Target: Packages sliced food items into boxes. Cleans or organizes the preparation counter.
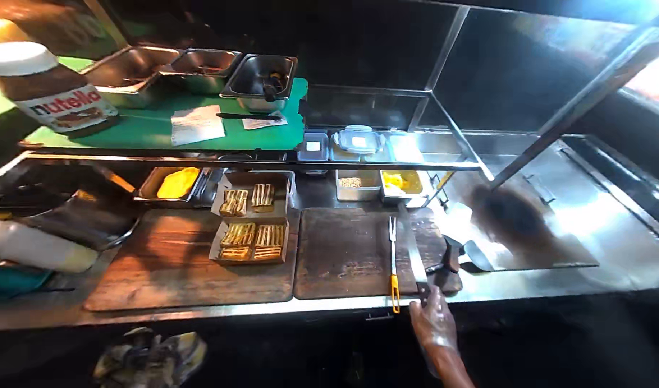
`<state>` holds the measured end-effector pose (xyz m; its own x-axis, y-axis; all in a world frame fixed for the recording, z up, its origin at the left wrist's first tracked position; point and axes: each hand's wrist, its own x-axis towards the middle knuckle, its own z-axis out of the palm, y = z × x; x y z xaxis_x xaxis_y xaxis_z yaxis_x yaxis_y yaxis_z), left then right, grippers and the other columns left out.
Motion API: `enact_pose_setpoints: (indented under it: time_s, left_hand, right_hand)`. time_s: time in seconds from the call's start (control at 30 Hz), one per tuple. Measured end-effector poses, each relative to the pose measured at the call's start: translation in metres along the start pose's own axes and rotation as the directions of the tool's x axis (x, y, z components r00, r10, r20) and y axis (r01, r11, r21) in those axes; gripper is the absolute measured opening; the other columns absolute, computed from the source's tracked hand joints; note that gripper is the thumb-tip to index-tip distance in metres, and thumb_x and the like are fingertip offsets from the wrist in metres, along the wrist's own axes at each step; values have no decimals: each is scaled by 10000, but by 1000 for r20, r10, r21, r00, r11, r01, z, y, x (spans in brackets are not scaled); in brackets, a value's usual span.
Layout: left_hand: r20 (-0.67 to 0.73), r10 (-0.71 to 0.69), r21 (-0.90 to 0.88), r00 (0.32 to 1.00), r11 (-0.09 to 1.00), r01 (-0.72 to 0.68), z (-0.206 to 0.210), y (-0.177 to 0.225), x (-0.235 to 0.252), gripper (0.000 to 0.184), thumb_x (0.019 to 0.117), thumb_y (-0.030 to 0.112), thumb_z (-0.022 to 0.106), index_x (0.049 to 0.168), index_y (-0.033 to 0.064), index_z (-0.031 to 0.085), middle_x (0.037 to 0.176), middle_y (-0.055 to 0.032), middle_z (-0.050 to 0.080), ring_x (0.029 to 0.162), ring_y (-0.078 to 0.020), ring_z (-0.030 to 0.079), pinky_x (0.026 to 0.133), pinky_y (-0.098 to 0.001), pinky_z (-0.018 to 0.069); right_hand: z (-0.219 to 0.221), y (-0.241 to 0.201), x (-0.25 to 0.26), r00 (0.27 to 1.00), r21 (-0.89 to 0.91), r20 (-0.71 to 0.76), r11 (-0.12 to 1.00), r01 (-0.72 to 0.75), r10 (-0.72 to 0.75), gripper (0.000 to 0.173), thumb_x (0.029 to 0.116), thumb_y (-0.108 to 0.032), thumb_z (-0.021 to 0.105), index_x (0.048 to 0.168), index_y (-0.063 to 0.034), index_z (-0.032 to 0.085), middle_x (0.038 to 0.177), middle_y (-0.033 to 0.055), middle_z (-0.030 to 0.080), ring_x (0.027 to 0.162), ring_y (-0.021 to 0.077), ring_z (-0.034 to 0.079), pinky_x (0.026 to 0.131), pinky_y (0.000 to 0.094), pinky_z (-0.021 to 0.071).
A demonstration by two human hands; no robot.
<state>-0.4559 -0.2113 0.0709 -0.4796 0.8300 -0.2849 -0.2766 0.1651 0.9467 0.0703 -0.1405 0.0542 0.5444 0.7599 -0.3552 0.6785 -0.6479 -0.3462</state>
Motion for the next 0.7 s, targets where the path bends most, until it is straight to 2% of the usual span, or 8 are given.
enact_pose_setpoints:
  time_s: [0.1, 0.17, 0.2, 0.27, 0.37, 0.47, 0.57, 0.7]
  left_hand:
    - [198, -65, -108, 978, 990, 87, 61, 9, -68, 289, 1019, 204, 561, 1277, 76, 560, 1143, -80, 706, 1036, -221, 698, 907, -463, 589]
    - [284, -155, -175, 946, 962, 210, 119, 15, -106, 249, 1043, 295, 480, 1187, 145, 617, 1039, -18, 740, 960, -148, 716, 868, -388, 612]
    - [266, -188, -183, 945, 953, 241, 145, 16, -118, 267, 1057, 313, 476, 1175, 125, 624, 1002, -31, 732, 924, -144, 709, 844, -375, 610]
    - [145, -219, -132, 965, 962, 238, 158, 12, -119, 311, 1056, 290, 546, 1224, 41, 628, 1026, -97, 717, 927, -176, 703, 839, -389, 606]
    - [-31, -223, -4, 974, 975, 223, 129, 24, -100, 318, 1011, 208, 646, 1250, -2, 629, 1114, -132, 712, 990, -192, 692, 871, -395, 585]
    - [-156, -198, -5, 968, 980, 199, 72, 34, -91, 264, 980, 131, 684, 1179, -40, 660, 1085, -161, 710, 971, -209, 684, 868, -395, 572]
    - [-223, -222, -58, 949, 975, 214, -10, 44, -75, 243, 966, 95, 688, 1155, -54, 656, 1050, -181, 686, 922, -224, 659, 825, -389, 561]
    - [-370, -204, -89, 906, 979, 184, -129, 62, -48, 272, 977, 178, 675, 1151, -30, 657, 1003, -185, 689, 863, -266, 672, 762, -442, 577]
  right_hand:
    - [-10, -40, -89, 945, 130, 57, 941, 312, -321, 554, 907, -248, 676, 1410, -43, 572, 1162, 185, 723, 989, 341, 731, 873, 552, 590]
    - [-4, -89, -157, 801, 110, 290, 850, 516, -524, 468, 946, -251, 639, 1393, -116, 608, 1140, 150, 746, 958, 343, 743, 837, 577, 594]
    - [4, -111, -186, 714, 89, 372, 789, 608, -593, 443, 966, -228, 623, 1395, -118, 600, 1116, 163, 748, 944, 369, 743, 814, 596, 594]
    - [18, -143, -227, 630, 17, 510, 739, 673, -586, 431, 1001, -184, 558, 1419, -81, 532, 1071, 199, 741, 960, 410, 732, 812, 615, 584]
    - [34, -172, -260, 613, -79, 581, 713, 697, -536, 458, 1011, -174, 529, 1454, -77, 464, 1121, 220, 719, 1022, 435, 712, 843, 643, 569]
    - [56, -196, -309, 572, -140, 647, 659, 739, -504, 547, 976, -192, 570, 1492, -71, 431, 1224, 221, 689, 1120, 424, 682, 914, 647, 544]
    - [77, -208, -365, 525, -175, 710, 604, 777, -470, 547, 974, -240, 596, 1467, -61, 441, 1235, 218, 681, 1145, 405, 675, 936, 616, 541]
    - [77, -196, -434, 455, -172, 770, 541, 823, -447, 492, 979, -265, 594, 1412, -62, 478, 1180, 213, 695, 1115, 399, 686, 923, 603, 550]
